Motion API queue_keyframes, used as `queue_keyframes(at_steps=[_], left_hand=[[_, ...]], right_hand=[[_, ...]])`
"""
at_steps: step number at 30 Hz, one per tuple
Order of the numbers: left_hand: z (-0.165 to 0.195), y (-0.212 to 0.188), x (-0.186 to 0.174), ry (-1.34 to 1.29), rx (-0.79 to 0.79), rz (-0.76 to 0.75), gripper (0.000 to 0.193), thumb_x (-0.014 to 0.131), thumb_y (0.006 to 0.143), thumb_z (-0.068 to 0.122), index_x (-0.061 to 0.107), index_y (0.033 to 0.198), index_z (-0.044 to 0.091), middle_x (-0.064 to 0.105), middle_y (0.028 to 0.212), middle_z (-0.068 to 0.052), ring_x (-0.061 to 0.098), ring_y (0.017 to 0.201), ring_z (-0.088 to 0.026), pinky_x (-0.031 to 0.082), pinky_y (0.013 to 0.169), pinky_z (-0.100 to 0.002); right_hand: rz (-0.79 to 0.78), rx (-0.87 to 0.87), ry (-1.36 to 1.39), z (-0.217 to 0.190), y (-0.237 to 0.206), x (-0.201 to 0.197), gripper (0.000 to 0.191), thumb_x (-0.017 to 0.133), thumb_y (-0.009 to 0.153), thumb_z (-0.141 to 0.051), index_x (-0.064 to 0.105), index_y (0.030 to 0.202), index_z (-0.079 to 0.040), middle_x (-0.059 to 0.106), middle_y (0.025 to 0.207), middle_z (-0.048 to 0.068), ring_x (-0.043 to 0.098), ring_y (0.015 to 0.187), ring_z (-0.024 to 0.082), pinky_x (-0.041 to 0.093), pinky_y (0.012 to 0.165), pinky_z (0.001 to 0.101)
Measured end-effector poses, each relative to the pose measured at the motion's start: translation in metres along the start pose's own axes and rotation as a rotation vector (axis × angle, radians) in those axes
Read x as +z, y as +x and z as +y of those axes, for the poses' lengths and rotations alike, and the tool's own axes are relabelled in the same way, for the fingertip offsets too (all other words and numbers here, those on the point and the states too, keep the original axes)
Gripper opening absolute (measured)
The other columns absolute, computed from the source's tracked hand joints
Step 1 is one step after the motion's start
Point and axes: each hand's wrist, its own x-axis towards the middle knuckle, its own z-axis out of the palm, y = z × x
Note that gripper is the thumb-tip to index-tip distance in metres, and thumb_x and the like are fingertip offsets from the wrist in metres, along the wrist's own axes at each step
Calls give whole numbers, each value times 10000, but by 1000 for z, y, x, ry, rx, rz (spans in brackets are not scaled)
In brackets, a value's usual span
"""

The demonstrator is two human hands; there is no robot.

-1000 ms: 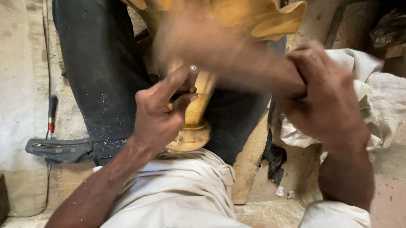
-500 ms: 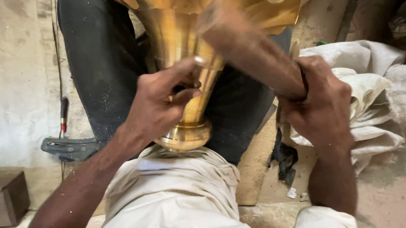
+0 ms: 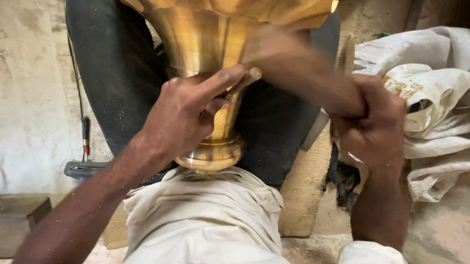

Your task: The person sits on the floor with a large brass vase held between their legs and hammers a metal punch against the vase's surface using a wooden mallet, repositioning the punch by hand to work different spots on the brass.

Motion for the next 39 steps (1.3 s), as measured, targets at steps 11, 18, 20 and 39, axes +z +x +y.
queue_keyframes(at_steps=[11,18,20,39], left_hand=[[4,15,-6,97,42,-236,640,618,856,-120,555,1428,161,782,942,-136,770,736,-220,655,610,-352],[-1,16,-5,100,51,-259,588,625,837,-132,587,1357,141,785,986,-133,780,853,-250,670,683,-349],[-2,15,-5,57,46,-238,633,626,840,-131,567,1403,152,790,972,-130,786,823,-236,666,683,-358],[-34,-8,1,-250,122,241,542,703,996,-43,491,1466,126,756,1122,-106,788,948,-212,661,795,-302]], right_hand=[[136,75,-101,11,-42,42,295,834,885,-55,620,1087,-30,657,856,88,669,759,182,522,668,313],[66,-57,-300,7,-39,40,358,762,841,-1,592,1156,-14,676,857,77,646,784,108,544,691,271],[143,48,-122,6,-39,36,373,845,904,-81,579,1161,-38,632,821,63,569,694,90,490,632,242],[38,-298,-615,-25,26,10,387,770,902,19,645,1262,-42,733,921,137,720,745,218,594,664,344]])
